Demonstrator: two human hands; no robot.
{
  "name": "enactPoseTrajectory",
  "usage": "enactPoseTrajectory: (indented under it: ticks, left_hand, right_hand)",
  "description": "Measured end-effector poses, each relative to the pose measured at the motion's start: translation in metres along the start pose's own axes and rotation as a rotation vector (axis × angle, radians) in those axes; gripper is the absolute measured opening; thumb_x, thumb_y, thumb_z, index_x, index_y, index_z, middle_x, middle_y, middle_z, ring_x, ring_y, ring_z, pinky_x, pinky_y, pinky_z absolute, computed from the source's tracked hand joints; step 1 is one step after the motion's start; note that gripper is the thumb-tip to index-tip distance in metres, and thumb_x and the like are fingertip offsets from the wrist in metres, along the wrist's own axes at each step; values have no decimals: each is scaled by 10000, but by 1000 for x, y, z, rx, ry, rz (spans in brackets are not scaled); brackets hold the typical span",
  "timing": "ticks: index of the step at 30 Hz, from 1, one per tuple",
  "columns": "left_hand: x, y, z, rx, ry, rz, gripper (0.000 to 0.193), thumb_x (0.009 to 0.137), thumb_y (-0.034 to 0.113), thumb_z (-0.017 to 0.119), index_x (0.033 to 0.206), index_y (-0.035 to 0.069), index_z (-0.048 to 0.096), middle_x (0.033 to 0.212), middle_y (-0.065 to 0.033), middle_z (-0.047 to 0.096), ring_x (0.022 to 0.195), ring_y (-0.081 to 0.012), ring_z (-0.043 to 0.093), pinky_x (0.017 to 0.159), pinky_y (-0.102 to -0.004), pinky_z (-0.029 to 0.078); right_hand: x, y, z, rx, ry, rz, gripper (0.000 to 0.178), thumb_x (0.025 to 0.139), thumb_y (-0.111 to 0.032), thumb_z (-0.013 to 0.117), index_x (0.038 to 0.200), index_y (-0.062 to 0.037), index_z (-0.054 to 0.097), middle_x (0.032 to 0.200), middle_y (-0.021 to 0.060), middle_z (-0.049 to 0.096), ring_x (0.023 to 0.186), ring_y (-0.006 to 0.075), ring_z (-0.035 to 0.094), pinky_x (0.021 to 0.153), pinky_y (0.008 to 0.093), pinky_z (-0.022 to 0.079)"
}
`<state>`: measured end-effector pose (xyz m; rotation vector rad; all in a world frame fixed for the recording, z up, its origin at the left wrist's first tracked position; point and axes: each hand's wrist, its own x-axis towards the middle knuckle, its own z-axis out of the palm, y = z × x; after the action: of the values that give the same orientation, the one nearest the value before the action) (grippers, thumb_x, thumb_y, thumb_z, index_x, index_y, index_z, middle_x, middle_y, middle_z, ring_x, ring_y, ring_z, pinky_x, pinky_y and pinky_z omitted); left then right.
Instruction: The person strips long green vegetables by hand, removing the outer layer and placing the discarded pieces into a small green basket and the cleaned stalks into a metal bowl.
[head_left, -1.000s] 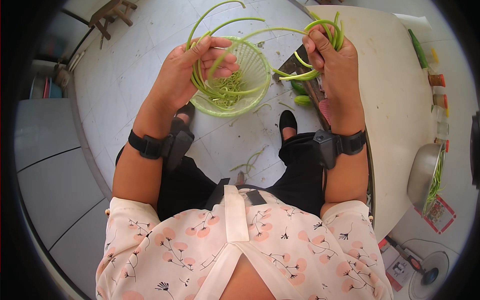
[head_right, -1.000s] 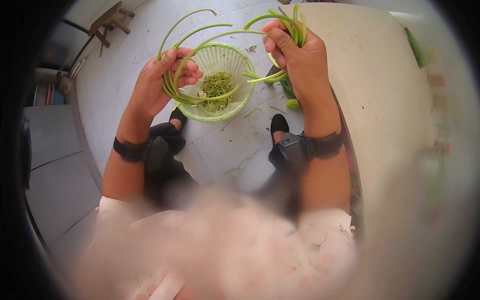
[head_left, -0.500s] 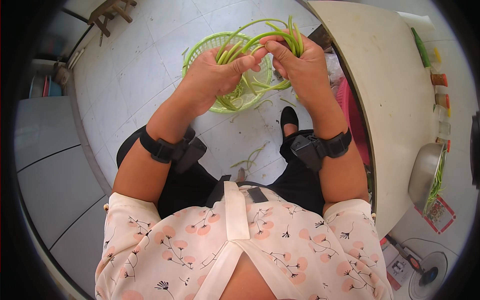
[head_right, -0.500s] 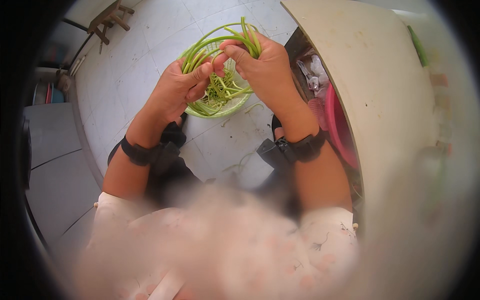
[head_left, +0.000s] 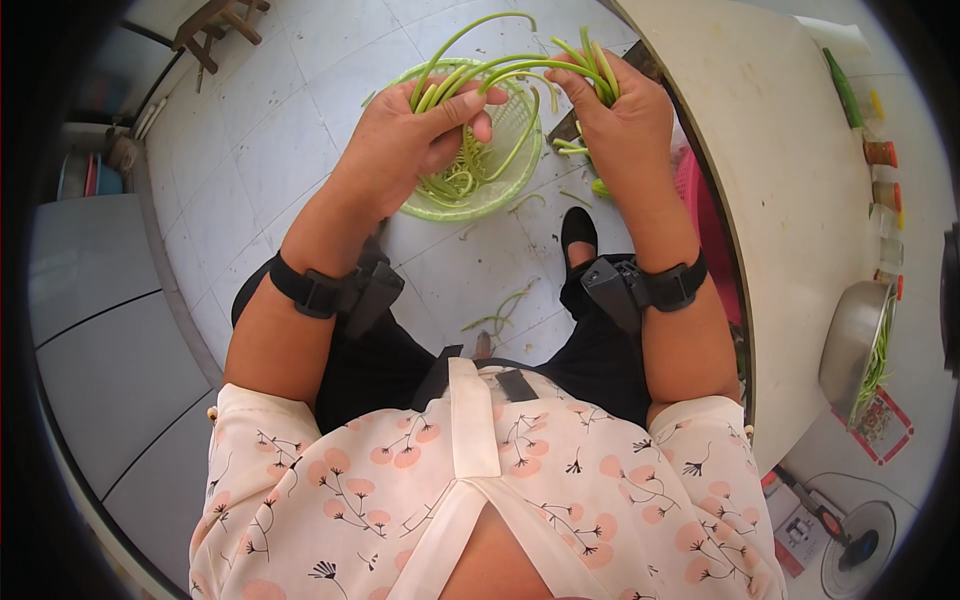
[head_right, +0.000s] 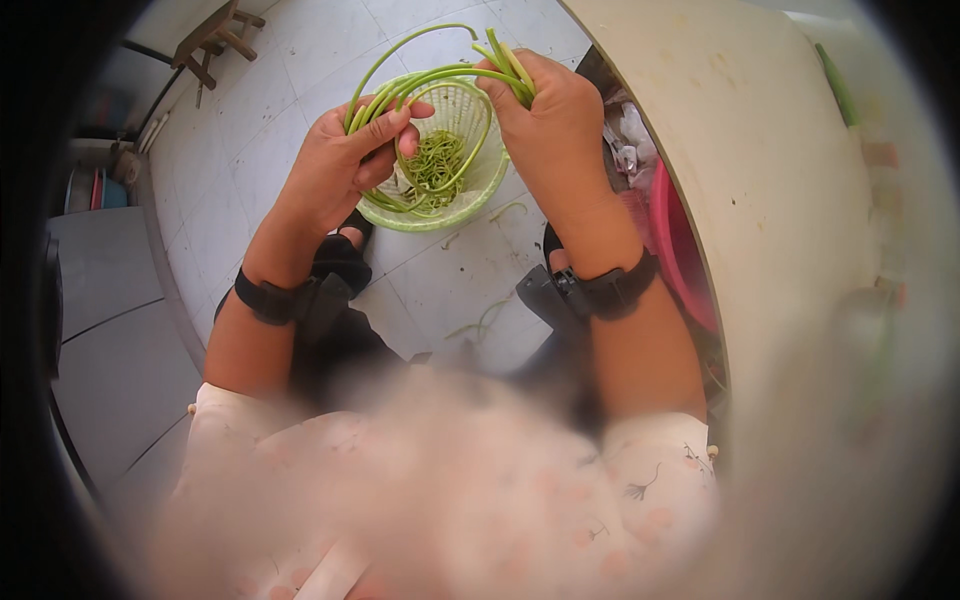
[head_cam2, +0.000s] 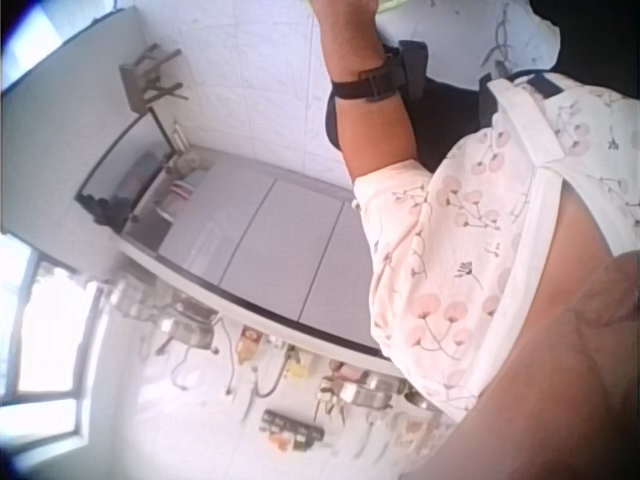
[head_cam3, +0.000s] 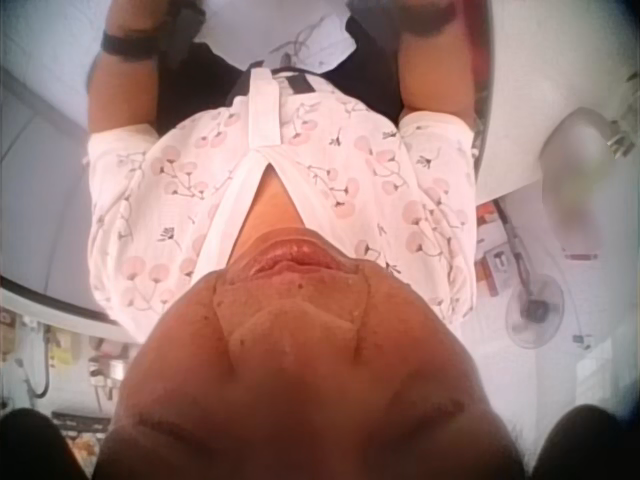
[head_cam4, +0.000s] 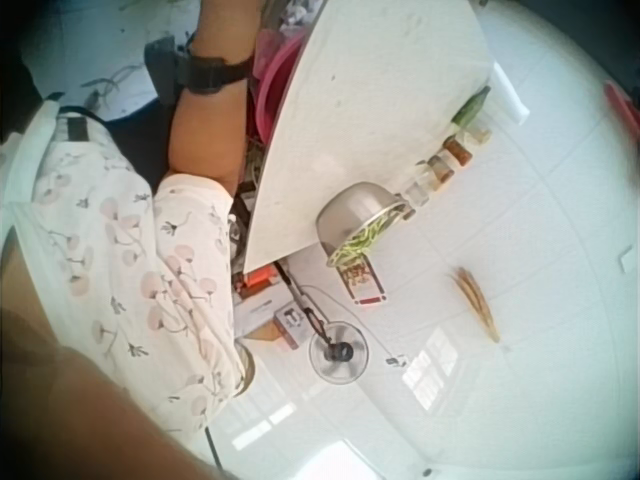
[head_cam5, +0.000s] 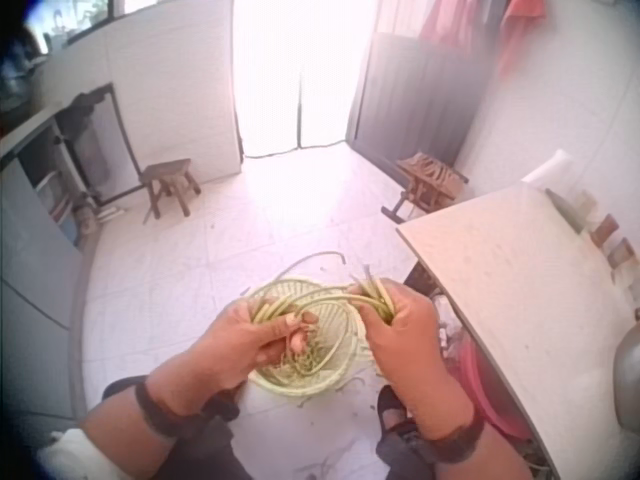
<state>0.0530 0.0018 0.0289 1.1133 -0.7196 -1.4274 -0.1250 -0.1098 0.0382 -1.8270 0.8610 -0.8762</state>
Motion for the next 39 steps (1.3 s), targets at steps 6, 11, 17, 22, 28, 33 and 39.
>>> enactPoseTrajectory:
  ticks: [6, 11, 17, 22, 28, 33, 39]
  left_hand:
    - [2, -2, 3, 225, 107, -69, 225, 968, 205, 603, 1087, 18, 645, 723, 16, 598, 478, -17, 341, 435, -178, 237]
    - [-1, 0, 1, 122, 92, -89, 162, 927, 187, 648, 993, 39, 665, 756, -9, 625, 641, -42, 515, 529, -178, 381]
    - [-4, -1, 5, 172, 147, -56, 143, 946, 167, 625, 984, 30, 634, 713, 11, 593, 494, -19, 393, 435, -180, 261]
    - [-6, -4, -2, 90, 101, -74, 161, 919, 163, 654, 985, 16, 661, 809, 4, 628, 729, -51, 577, 623, -200, 457]
    - [-6, 1, -4, 199, -10, 49, 168, 950, 185, 627, 1001, 26, 651, 719, 25, 570, 580, -20, 435, 520, -175, 337]
    - [-6, 1, 1, 129, 52, 88, 192, 981, 203, 587, 1000, 25, 656, 699, 22, 552, 477, -13, 336, 461, -174, 257]
    - [-7, 2, -3, 166, -54, 73, 237, 999, 236, 555, 1014, 23, 658, 705, 15, 563, 459, -16, 322, 435, -183, 243]
  right_hand:
    - [-2, 0, 11, -329, -38, -563, 199, 837, -44, 671, 1034, -42, 701, 896, 90, 694, 721, 224, 645, 659, 323, 512]
    - [-7, -7, 14, -408, -132, -462, 180, 792, 0, 661, 970, -24, 666, 909, 118, 663, 782, 316, 641, 679, 353, 515]
    - [-4, -2, 11, -438, -227, -551, 181, 785, 0, 667, 962, -28, 642, 866, 116, 642, 780, 314, 629, 673, 369, 505]
    - [-4, -5, 10, -430, -286, -530, 184, 779, -14, 670, 960, -25, 636, 837, 128, 630, 762, 314, 620, 661, 362, 496]
    - [-10, -16, 18, -251, -183, -287, 164, 830, -85, 643, 979, -13, 641, 797, 107, 661, 658, 170, 604, 611, 297, 478]
    - [-13, -13, 26, 126, -163, 67, 158, 893, -144, 636, 960, -1, 645, 812, 22, 672, 642, 42, 537, 545, 223, 431]
    - [-12, -12, 25, 551, -109, 308, 123, 905, -103, 642, 987, -14, 664, 847, -2, 667, 587, -3, 448, 520, 169, 340]
